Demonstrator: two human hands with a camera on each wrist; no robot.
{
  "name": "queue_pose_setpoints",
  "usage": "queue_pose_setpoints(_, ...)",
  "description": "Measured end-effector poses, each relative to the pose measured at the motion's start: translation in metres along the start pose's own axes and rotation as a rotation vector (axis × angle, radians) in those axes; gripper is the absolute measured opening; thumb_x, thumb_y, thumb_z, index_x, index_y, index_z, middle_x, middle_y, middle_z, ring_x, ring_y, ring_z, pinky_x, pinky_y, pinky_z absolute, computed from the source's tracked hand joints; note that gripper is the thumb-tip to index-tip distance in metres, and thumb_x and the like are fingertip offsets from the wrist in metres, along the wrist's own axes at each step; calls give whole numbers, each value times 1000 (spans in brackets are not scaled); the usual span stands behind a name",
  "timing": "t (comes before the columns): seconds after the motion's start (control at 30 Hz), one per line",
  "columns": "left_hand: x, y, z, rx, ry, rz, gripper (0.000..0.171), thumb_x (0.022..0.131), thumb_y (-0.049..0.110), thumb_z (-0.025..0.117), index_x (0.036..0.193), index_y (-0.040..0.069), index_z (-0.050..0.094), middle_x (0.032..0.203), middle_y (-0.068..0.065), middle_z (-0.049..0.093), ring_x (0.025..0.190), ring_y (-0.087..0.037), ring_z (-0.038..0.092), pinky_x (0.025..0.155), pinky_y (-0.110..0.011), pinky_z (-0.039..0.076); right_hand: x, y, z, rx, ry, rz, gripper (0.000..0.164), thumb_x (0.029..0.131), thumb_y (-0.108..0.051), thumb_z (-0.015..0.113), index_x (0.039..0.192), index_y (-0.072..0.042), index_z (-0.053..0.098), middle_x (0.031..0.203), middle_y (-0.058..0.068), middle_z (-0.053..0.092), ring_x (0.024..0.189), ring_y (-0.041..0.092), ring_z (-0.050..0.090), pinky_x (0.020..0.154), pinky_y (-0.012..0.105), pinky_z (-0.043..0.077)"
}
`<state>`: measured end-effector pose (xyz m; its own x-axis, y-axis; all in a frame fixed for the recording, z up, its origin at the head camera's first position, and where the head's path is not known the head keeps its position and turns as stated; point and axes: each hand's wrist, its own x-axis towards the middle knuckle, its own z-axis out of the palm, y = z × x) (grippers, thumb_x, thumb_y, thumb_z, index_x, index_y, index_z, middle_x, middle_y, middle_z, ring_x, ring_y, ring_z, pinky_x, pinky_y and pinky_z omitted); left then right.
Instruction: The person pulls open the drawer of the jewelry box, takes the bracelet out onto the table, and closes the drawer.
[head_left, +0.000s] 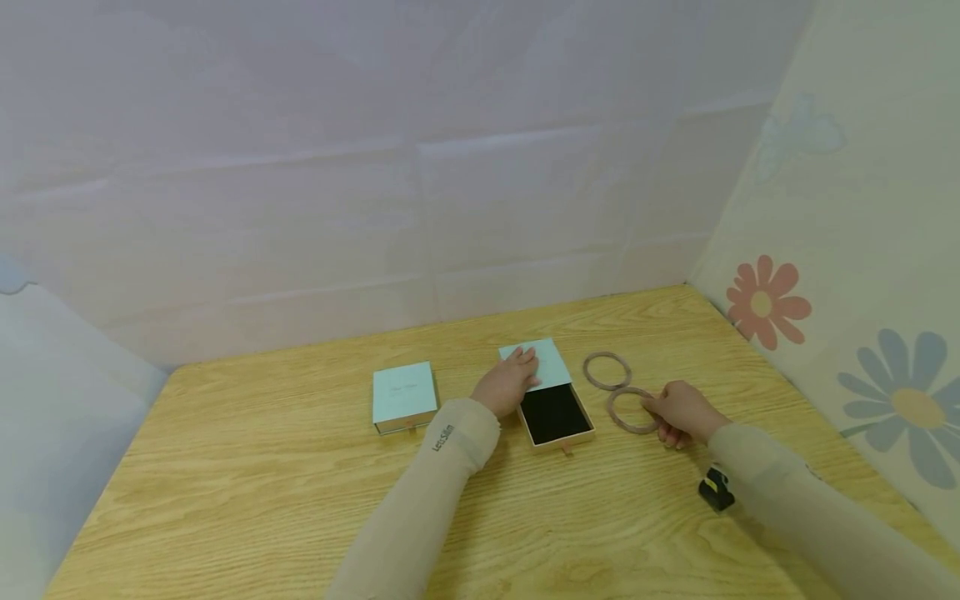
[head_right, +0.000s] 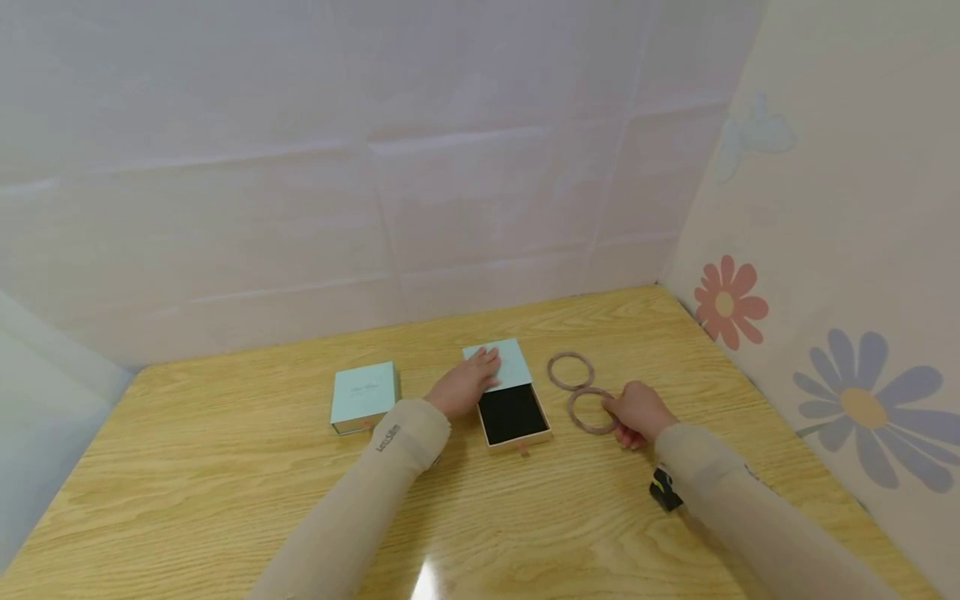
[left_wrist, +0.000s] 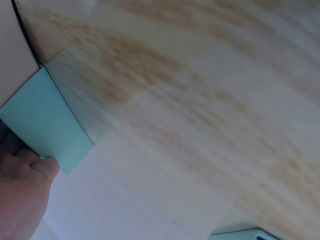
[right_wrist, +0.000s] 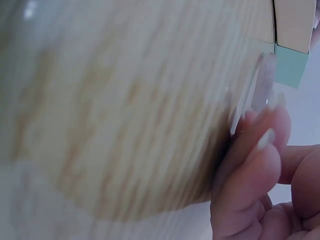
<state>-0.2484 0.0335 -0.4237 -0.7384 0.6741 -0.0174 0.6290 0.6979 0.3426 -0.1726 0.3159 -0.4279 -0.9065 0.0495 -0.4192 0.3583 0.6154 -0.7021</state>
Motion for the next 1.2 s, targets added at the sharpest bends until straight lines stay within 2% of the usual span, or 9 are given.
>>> queue_pose_setpoints(0.33,1,-1,1,12,-3,0,49,105,23,42,148,1,38,156,-11,29,145,-26,22,116,-40,22,-1,-1,-1,28,-16,0,28,103,-16,46,84,5,46,54,8,59,43,12,57,43,27,52)
queue_pose_setpoints(0.63,1,-1,0,-3,-12,-5,50,105,23,42,149,0,37,157,-11,28,146,-25,20,117,-38,20,-7,-3,2,55,26,-23,26,102,-15,47,88,6,45,57,10,59,46,15,59,45,29,53)
queue_pose_setpoints(0.87,0,0,-1,1,-6,5,49,105,23,41,149,0,36,157,-11,28,145,-26,21,117,-36,19,-19,-11,11,93,72,-74,24,102,-14,46,90,7,46,58,10,59,46,16,60,45,30,54)
queue_pose_setpoints(1.2,0,0,0,11,-4,6,49,105,22,42,148,1,38,156,-12,29,145,-26,22,116,-35,21,-30,-25,31,124,55,-120,29,102,-15,47,85,6,53,58,8,58,45,15,58,44,29,53)
